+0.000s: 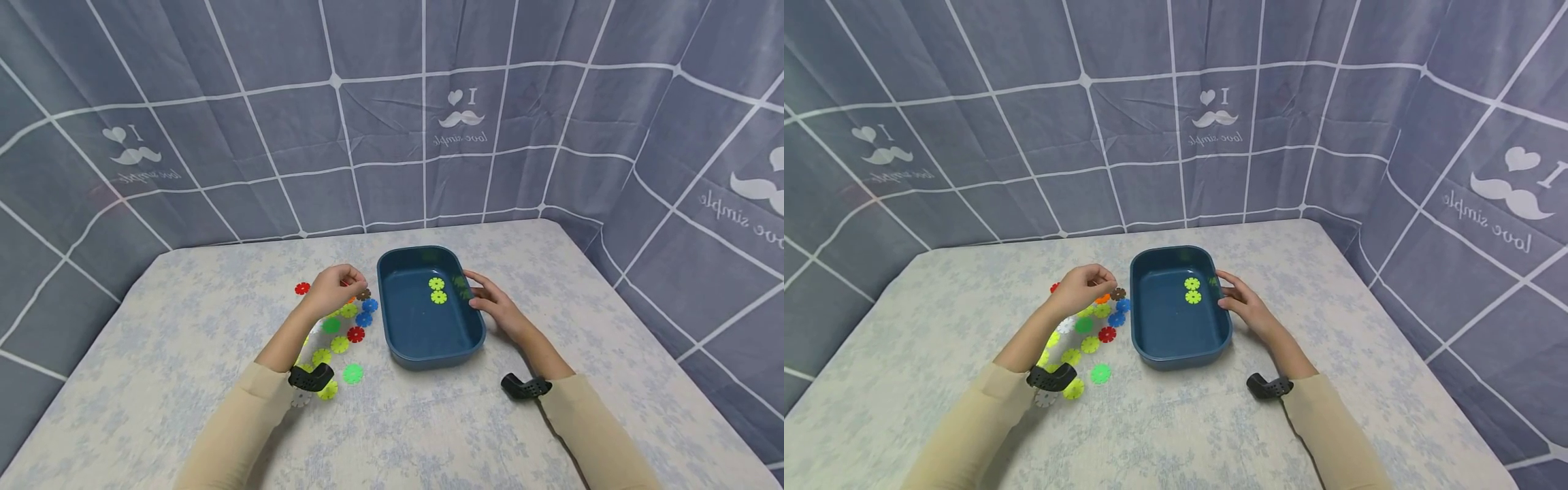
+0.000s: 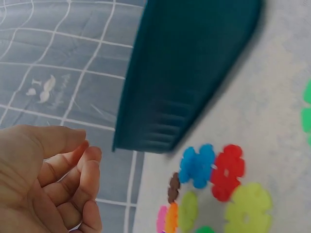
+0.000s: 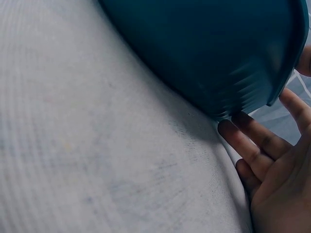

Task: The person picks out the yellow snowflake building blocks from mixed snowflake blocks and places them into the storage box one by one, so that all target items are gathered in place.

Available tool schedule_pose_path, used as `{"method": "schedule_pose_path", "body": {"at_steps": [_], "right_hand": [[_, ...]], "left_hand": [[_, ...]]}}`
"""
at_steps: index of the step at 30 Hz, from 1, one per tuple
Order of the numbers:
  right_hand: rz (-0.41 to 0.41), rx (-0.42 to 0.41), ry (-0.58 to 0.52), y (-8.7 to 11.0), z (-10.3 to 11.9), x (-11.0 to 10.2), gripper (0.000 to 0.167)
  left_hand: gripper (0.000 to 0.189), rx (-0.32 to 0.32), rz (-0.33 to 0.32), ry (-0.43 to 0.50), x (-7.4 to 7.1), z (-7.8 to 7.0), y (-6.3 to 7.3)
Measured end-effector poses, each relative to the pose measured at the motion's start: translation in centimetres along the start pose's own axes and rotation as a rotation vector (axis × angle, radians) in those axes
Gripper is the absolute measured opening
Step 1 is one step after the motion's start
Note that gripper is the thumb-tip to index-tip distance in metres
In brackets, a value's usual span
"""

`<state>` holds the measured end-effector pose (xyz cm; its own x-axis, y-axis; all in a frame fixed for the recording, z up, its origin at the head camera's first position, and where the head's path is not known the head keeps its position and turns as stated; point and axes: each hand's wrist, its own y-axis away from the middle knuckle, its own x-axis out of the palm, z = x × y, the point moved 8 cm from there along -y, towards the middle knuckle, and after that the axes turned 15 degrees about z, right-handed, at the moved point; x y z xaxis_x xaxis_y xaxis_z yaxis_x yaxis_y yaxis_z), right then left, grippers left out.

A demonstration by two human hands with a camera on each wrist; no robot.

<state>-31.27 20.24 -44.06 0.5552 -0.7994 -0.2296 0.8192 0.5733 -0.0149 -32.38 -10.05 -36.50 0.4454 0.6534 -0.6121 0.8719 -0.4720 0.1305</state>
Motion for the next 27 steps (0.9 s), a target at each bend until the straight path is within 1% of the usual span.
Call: {"method": "schedule_pose_path", "body": {"at_steps": [5,7,11,14,21,27], "right_hand": [[0.003,-0.008,-0.004,0.0,0.1,0.0,0.059],[0.006,-0.012,-0.007,0.0,0.1,0.1,0.059],[0.007,-0.011,-0.01,0.0,0.3,0.2,0.059],[0.004,-0.008,-0.007,0.0,0.4,0.2,0.059],[0.004,-0.015,-0.006,0.1,0.6,0.3,0.059],[0.007,-0.02,-0.001,0.1,0.6,0.3,0.059]], "left_hand": [[0.014,-0.02,0.013,0.004,0.5,1.5,0.2],[0.015,-0.019,0.012,0.002,0.6,2.0,0.3],[0.016,-0.042,-0.005,0.008,0.5,3.0,0.7],[0.016,-0.077,-0.021,0.018,0.4,3.9,1.1],[0.017,-0.113,-0.037,0.028,0.2,6.0,1.4],[0.016,-0.145,-0.073,0.034,-0.6,7.3,1.9]]}}
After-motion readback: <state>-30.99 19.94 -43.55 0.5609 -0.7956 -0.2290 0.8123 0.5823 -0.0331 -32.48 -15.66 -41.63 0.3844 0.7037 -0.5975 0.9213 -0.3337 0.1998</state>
